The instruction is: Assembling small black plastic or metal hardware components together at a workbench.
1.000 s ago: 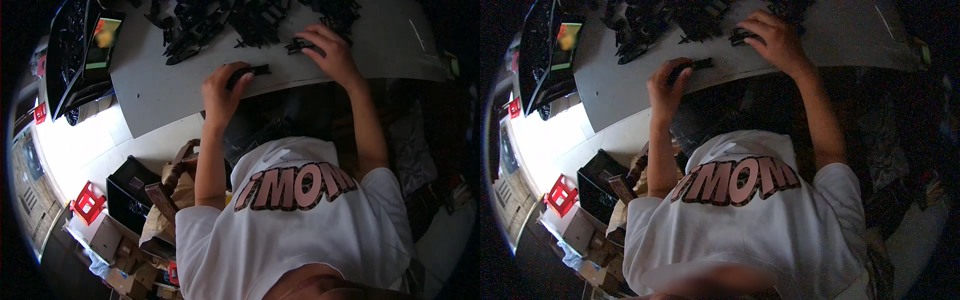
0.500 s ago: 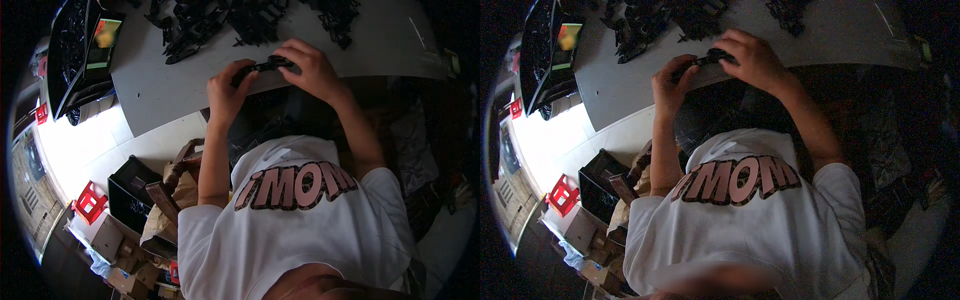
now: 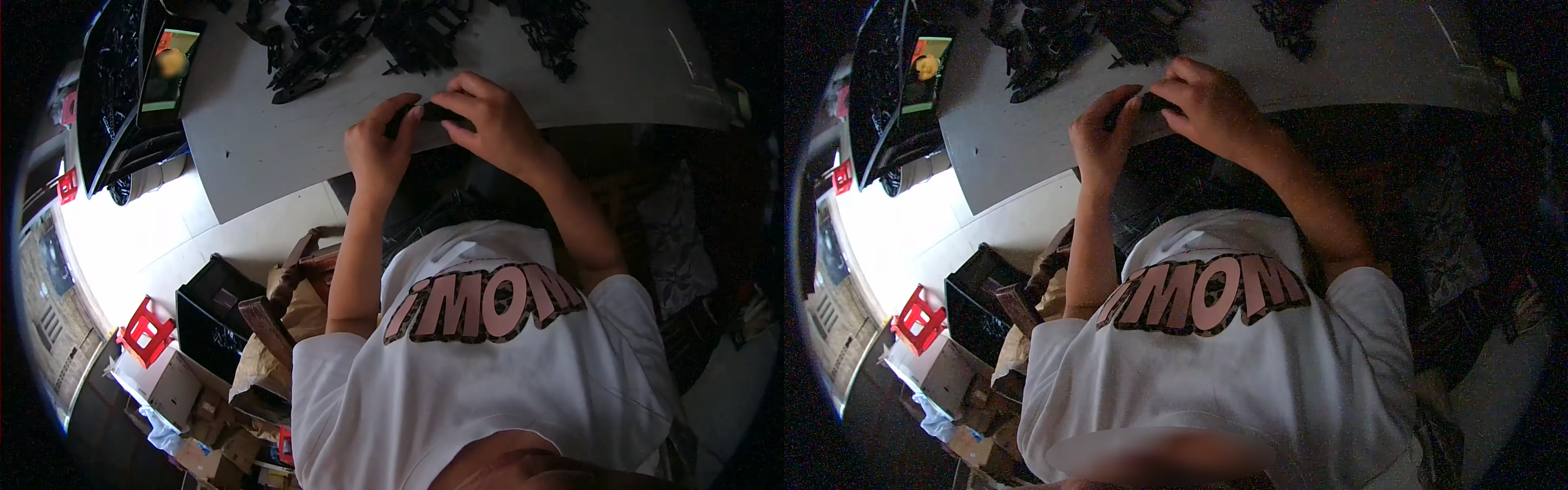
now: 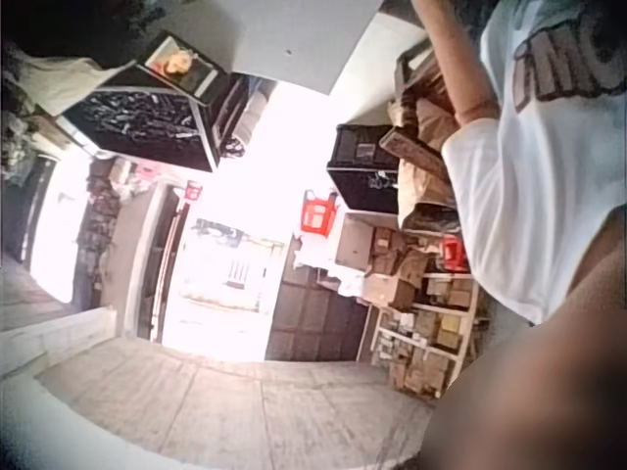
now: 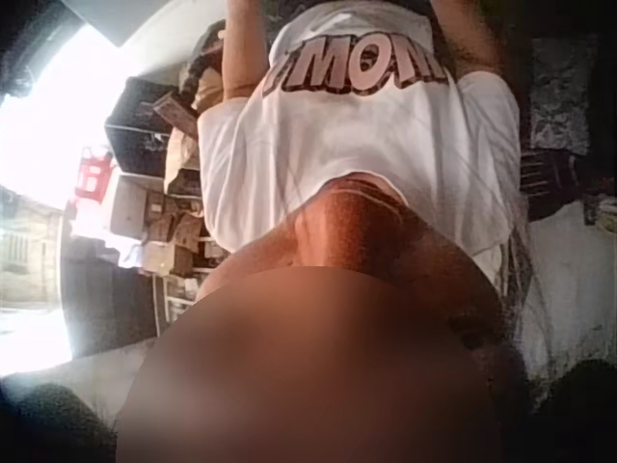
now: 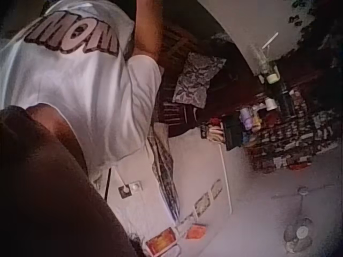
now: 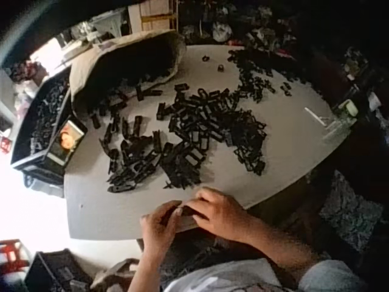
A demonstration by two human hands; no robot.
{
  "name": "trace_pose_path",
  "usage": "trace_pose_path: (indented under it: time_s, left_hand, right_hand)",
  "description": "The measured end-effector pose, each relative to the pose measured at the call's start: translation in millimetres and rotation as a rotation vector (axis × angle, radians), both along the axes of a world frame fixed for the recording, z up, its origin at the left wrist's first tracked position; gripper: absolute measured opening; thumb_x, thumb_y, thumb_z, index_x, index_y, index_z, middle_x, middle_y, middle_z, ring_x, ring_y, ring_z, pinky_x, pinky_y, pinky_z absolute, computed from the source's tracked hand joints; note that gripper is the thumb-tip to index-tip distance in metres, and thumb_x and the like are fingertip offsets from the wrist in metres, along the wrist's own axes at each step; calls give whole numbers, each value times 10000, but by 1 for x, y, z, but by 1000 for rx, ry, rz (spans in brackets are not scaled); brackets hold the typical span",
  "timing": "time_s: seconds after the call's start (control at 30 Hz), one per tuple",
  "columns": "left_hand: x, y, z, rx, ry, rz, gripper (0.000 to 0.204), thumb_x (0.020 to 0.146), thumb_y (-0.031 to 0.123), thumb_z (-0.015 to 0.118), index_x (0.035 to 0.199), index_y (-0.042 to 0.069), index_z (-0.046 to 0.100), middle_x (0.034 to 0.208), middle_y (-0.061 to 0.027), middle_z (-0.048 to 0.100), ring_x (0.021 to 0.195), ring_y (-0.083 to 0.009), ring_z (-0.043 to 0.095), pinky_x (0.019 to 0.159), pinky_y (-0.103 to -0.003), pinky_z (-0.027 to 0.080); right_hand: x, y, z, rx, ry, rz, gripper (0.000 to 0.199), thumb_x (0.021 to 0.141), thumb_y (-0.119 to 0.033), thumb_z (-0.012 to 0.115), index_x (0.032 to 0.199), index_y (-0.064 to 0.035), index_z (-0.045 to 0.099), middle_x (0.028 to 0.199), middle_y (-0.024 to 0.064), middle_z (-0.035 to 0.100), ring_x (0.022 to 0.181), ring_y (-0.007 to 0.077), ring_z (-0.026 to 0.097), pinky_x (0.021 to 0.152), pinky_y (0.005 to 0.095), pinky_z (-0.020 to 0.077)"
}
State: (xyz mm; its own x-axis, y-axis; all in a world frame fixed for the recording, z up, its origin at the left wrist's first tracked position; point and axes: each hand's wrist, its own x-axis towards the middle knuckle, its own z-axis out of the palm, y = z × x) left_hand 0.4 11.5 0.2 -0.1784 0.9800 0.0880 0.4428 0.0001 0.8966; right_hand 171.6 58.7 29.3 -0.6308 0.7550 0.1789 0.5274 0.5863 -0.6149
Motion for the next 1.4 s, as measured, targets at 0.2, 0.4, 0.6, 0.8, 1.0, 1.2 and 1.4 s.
trace_pose_path:
  time_s: [0.2, 0.4, 0.6, 0.8, 1.0, 1.2, 1.4]
  left_hand:
    - [3, -1, -4, 71, -50, -34, 242, 788, 123, 700, 1023, 79, 670, 799, -110, 683, 625, -205, 651, 591, -284, 490]
    - [0, -4, 12, -129, -460, -172, 256, 819, 43, 664, 1074, 37, 639, 811, -24, 628, 586, -52, 509, 530, -203, 417]
    - [4, -6, 14, -161, -689, -72, 110, 863, 87, 637, 948, 17, 635, 772, 11, 588, 580, -41, 487, 496, -185, 374]
    - [-6, -7, 7, -10, -525, -142, 80, 879, 92, 609, 883, 26, 563, 751, 31, 547, 633, -39, 477, 576, -188, 387]
    - [-22, -7, 12, -7, -504, 27, 53, 864, 28, 566, 914, 19, 552, 761, 27, 516, 665, -49, 482, 623, -200, 396]
    - [-77, -1, 10, 111, 238, 260, 274, 768, 4, 560, 1033, 72, 572, 997, -107, 552, 839, -258, 575, 677, -345, 475]
    - [-88, 10, 15, 29, 594, 316, 292, 767, 121, 646, 1048, 131, 569, 1149, -118, 512, 826, -353, 604, 669, -439, 491]
  right_hand:
    - [-9, -12, -3, 181, -104, -34, 357, 712, -35, 717, 1051, -17, 606, 987, 92, 554, 802, 225, 610, 664, 317, 507]
    - [14, -9, -15, -581, 194, -150, 230, 787, -110, 723, 957, -5, 610, 880, 40, 583, 740, 113, 573, 615, 255, 482]
    - [34, 15, -18, -107, 125, -216, 185, 827, -154, 693, 932, -24, 615, 850, 43, 597, 758, 132, 596, 622, 260, 484]
    - [73, 79, -34, 473, -337, -493, 189, 869, -251, 639, 933, -73, 628, 989, 68, 573, 813, 266, 611, 681, 410, 508]
    - [77, 71, -42, 215, 61, -426, 167, 897, -124, 604, 1061, -93, 601, 1064, 62, 559, 855, 193, 621, 742, 332, 531]
    - [49, 38, -44, -374, 731, -348, 197, 879, -61, 618, 1075, -63, 607, 1015, 62, 559, 882, 166, 600, 773, 293, 513]
    - [53, 36, -41, 239, 88, -265, 120, 864, -78, 630, 972, -29, 645, 1058, 93, 585, 961, 225, 588, 765, 330, 496]
